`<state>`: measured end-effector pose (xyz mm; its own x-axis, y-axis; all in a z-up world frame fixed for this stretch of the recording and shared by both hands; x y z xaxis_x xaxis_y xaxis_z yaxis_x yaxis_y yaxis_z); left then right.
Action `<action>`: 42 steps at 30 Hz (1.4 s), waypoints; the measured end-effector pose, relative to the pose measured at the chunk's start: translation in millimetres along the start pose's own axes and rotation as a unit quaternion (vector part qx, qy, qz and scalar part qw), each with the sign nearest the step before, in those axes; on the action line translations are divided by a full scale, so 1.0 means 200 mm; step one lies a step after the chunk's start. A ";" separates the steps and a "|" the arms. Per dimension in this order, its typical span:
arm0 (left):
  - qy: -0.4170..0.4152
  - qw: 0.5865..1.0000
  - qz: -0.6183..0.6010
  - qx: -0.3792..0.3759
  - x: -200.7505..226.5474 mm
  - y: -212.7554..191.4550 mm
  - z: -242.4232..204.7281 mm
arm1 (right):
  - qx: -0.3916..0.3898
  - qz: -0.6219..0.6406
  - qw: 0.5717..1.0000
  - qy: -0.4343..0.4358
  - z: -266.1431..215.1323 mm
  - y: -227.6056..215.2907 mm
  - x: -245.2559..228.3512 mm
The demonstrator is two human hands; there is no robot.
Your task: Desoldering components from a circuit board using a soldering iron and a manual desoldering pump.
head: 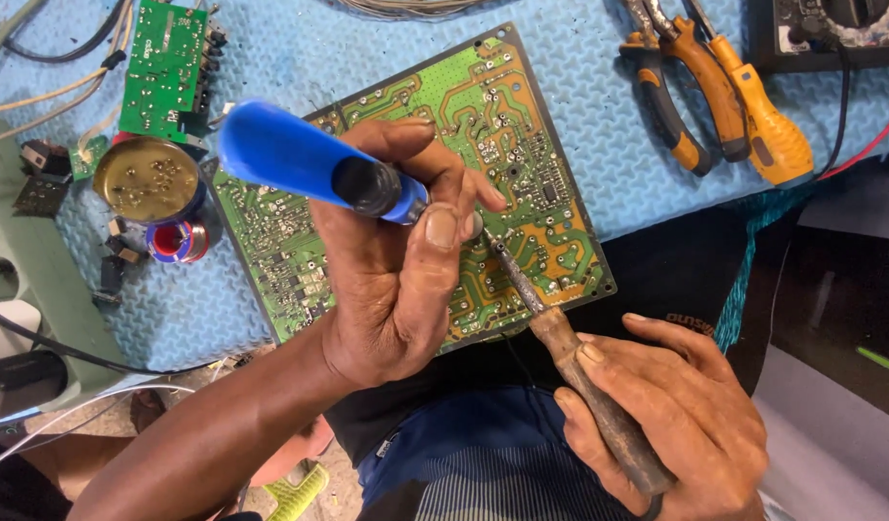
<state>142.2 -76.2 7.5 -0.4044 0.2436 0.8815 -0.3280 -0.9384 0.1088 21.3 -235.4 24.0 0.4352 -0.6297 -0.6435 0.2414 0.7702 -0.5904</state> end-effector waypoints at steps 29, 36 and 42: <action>0.003 0.969 0.166 0.180 0.40 -0.31 -0.16 | -0.016 -0.009 0.998 0.057 -0.04 0.00 0.02; -0.103 0.946 0.176 0.254 0.38 -0.55 -0.42 | -0.004 -0.011 0.998 0.069 -0.01 0.01 0.00; -0.145 0.920 0.109 0.349 0.31 -0.70 -0.56 | -0.001 -0.025 0.996 0.086 -0.04 0.01 -0.01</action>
<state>67.6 97.0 -4.4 -0.1169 0.0512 0.9918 0.4017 -0.9109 0.0944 13.8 -234.1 19.5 0.2672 -0.6753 -0.6875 0.2573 0.7375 -0.6244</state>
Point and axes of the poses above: each hand's wrist, its own z-axis towards the middle knuckle, its own y-axis out of the palm, x = y × z, the point moved 6 cm from there along z, towards the middle knuckle, and after that the axes turned 6 degrees about z, right-handed, at the moved point
